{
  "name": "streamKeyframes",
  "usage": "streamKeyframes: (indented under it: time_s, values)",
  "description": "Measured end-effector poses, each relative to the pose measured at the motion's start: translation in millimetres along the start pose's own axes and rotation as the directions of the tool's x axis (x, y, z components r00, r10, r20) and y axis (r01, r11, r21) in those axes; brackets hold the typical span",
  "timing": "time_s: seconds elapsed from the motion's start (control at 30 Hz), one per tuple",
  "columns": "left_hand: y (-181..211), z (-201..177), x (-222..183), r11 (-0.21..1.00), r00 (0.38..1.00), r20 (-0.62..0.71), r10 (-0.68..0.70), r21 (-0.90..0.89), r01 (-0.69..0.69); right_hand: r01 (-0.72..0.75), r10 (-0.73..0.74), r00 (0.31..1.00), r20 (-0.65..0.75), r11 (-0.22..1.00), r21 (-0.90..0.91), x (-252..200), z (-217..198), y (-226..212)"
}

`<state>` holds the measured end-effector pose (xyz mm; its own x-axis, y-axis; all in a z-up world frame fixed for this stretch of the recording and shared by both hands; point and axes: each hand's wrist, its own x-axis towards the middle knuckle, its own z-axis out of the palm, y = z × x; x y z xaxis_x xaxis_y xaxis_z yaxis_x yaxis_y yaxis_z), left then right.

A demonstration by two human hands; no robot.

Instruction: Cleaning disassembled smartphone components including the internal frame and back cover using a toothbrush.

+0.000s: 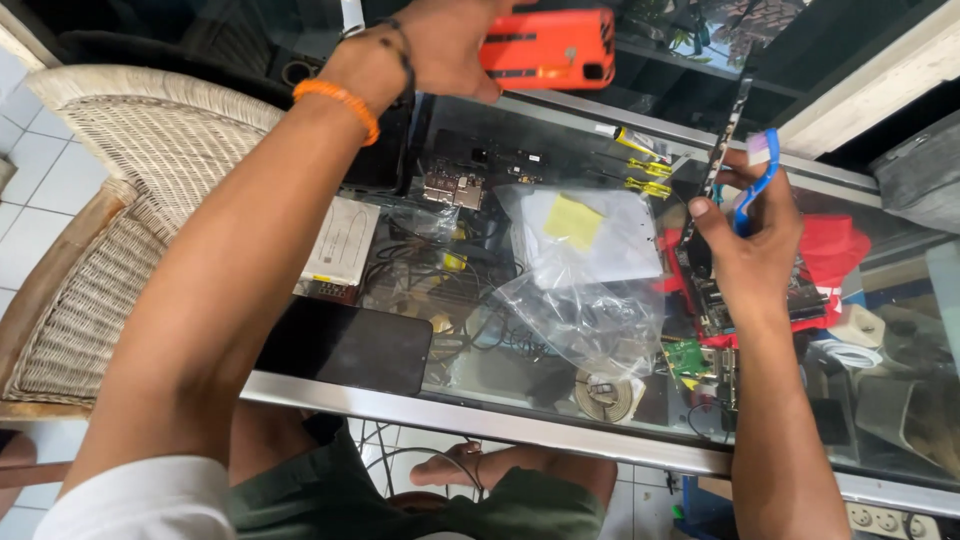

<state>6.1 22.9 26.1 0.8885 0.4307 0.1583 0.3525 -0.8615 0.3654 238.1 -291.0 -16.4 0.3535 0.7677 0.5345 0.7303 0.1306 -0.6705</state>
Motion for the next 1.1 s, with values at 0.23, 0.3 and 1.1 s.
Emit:
streamKeyframes:
  time_s: [0.23, 0.3, 1.1]
  values:
    - [89, 2, -89, 0.888, 0.794, -0.551, 0.258, -0.188, -0.419, -0.071, 0.074, 0.995, -0.065, 0.996, 0.052, 0, -21, 48]
    - [118, 13, -111, 0.797, 0.812, -0.437, 0.387, -0.284, -0.533, -0.379, 0.629, 0.757, 0.176, 0.202, 0.903, 7, -32, 88]
    - [146, 121, -144, 0.665, 0.428, -0.514, 0.743, 0.494, -0.560, 0.289, 0.256, 0.685, 0.682, 0.764, -0.577, 159, 150, -20]
